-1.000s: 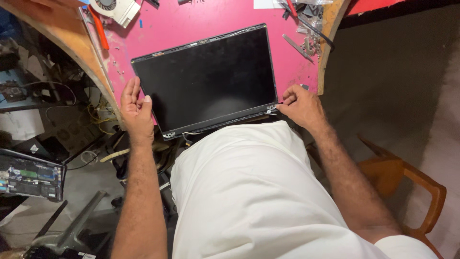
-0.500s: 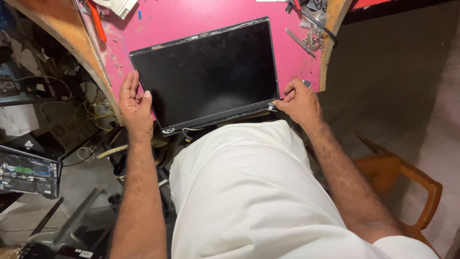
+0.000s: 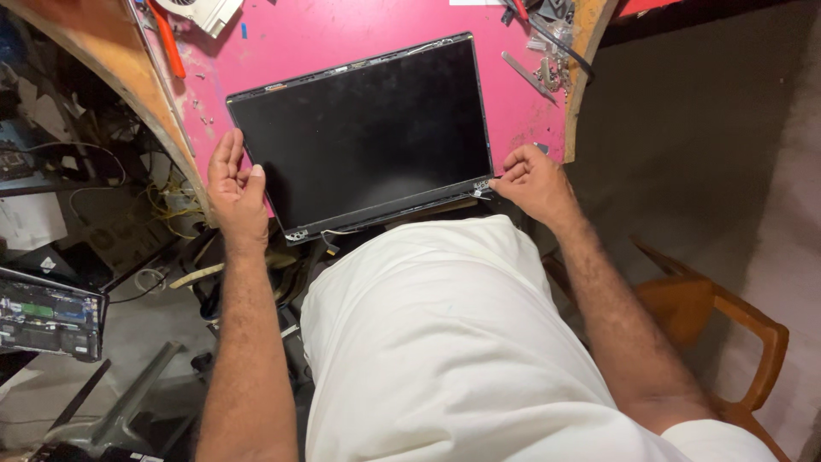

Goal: The person disassembles a laptop screen by prying the plastic bezel away from the lid by hand and then using a tool to disconnect the display panel and internal cables.

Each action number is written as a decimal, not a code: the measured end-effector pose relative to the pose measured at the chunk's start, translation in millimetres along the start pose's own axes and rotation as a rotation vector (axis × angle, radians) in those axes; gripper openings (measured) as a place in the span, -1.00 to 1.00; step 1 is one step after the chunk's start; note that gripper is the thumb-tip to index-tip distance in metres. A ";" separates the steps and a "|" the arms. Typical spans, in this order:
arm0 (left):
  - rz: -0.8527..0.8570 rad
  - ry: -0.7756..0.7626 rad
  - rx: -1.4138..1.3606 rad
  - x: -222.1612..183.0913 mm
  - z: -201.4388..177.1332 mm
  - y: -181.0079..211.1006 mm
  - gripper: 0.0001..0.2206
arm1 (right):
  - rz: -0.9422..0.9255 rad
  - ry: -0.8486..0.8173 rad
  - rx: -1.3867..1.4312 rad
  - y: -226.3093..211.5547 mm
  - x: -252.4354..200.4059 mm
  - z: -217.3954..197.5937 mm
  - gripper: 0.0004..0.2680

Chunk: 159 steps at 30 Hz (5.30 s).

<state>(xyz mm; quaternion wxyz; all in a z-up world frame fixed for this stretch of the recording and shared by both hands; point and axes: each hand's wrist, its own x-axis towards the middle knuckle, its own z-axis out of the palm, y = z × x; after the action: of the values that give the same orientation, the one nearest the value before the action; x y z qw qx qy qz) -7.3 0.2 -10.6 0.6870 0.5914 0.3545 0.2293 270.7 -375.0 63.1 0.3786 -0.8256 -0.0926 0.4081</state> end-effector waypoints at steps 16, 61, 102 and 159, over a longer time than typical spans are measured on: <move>0.000 0.016 0.070 -0.6 4.0 5.8 -0.44 | 0.038 0.059 -0.162 -16.6 -5.3 2.2 -0.78; -0.045 0.001 -0.001 -0.3 -0.8 6.7 -0.45 | 0.103 -0.050 0.192 8.4 13.2 -4.6 -0.96; -0.132 -0.063 -0.152 3.7 -14.7 12.9 -0.44 | 0.007 0.085 -0.341 -13.7 1.7 13.0 -0.64; -0.719 0.317 -0.286 -104.7 5.0 0.5 -0.74 | 0.081 0.015 -0.371 -27.4 4.8 11.2 -0.67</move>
<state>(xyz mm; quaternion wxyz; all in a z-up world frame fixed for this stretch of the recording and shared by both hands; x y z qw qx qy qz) -70.8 -79.8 12.8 0.7354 0.2859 0.6043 0.1102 269.8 -347.6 75.2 0.2040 -0.8873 -0.1302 0.3925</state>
